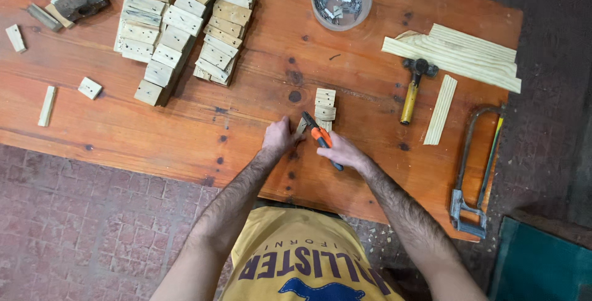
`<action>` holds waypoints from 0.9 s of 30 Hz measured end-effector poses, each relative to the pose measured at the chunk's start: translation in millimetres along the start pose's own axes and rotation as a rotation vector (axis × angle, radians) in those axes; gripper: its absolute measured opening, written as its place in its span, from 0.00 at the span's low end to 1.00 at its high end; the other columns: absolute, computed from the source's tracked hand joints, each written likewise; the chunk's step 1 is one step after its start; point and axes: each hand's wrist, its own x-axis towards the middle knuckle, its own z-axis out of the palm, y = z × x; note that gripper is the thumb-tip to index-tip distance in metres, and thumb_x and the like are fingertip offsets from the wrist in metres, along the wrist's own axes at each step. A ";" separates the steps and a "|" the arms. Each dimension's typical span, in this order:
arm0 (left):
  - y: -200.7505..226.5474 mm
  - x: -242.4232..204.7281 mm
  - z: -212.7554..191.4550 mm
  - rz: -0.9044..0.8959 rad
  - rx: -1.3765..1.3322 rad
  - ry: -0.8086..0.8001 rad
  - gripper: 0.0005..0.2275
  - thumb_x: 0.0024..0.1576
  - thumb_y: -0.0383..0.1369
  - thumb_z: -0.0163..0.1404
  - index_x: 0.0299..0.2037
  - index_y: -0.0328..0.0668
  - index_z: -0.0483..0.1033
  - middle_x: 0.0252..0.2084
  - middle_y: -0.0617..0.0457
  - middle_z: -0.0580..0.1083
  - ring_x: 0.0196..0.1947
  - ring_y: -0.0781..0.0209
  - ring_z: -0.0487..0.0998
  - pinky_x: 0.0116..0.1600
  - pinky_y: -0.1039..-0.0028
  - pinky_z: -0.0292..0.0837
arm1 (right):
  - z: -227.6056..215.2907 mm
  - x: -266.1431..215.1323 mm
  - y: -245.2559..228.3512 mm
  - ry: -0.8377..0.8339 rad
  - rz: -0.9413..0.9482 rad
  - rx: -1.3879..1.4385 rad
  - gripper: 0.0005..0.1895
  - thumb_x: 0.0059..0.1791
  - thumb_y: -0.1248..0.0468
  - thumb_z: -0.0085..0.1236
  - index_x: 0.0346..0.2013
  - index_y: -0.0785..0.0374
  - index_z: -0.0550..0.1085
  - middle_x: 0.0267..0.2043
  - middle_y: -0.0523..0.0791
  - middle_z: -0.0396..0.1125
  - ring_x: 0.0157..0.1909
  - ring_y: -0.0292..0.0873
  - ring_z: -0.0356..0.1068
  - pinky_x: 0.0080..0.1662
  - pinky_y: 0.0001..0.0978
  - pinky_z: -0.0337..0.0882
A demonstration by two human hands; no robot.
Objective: The person uses pliers to pull nails out of small wooden blocks on a workbench. They repeatedly pick up blocks, extract nails, and place the blocks back in a stack. A container of nails, a hammer, and a saw are visible on the table.
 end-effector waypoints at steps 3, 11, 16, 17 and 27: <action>-18.0 26.8 32.7 0.276 -0.132 0.208 0.12 0.48 0.34 0.60 0.39 0.48 0.71 0.30 0.46 0.76 0.38 0.40 0.81 0.43 0.48 0.78 | -8.5 -6.3 -19.8 0.028 -0.041 0.068 0.27 0.34 0.51 0.61 0.41 0.65 0.72 0.33 0.53 0.66 0.42 0.55 0.71 0.46 0.42 0.68; -8.5 35.7 35.7 0.393 -0.206 0.382 0.05 0.54 0.39 0.60 0.34 0.56 0.77 0.30 0.55 0.75 0.34 0.52 0.82 0.39 0.62 0.80 | -3.3 14.1 7.4 0.017 -0.094 0.212 0.24 0.34 0.54 0.62 0.40 0.63 0.71 0.29 0.49 0.64 0.31 0.49 0.70 0.33 0.38 0.67; 2.5 38.1 29.5 0.410 -0.264 0.392 0.04 0.52 0.35 0.60 0.34 0.54 0.78 0.30 0.52 0.76 0.33 0.49 0.82 0.38 0.60 0.79 | -0.6 17.5 30.1 -0.017 -0.125 0.257 0.30 0.37 0.54 0.61 0.49 0.66 0.68 0.36 0.51 0.63 0.39 0.53 0.68 0.38 0.42 0.66; 1.9 40.7 31.7 0.377 -0.242 0.385 0.04 0.52 0.36 0.60 0.34 0.54 0.78 0.29 0.53 0.76 0.33 0.50 0.82 0.39 0.61 0.80 | 0.4 16.7 34.9 -0.013 -0.141 0.281 0.29 0.38 0.54 0.60 0.49 0.63 0.67 0.37 0.52 0.62 0.41 0.54 0.67 0.41 0.44 0.66; 17.1 57.1 15.5 0.324 -0.504 0.252 0.05 0.57 0.29 0.57 0.41 0.45 0.80 0.33 0.47 0.80 0.33 0.52 0.85 0.39 0.63 0.80 | -30.3 2.0 42.6 0.313 -0.122 0.234 0.33 0.42 0.57 0.58 0.57 0.66 0.61 0.48 0.61 0.60 0.54 0.67 0.65 0.53 0.56 0.63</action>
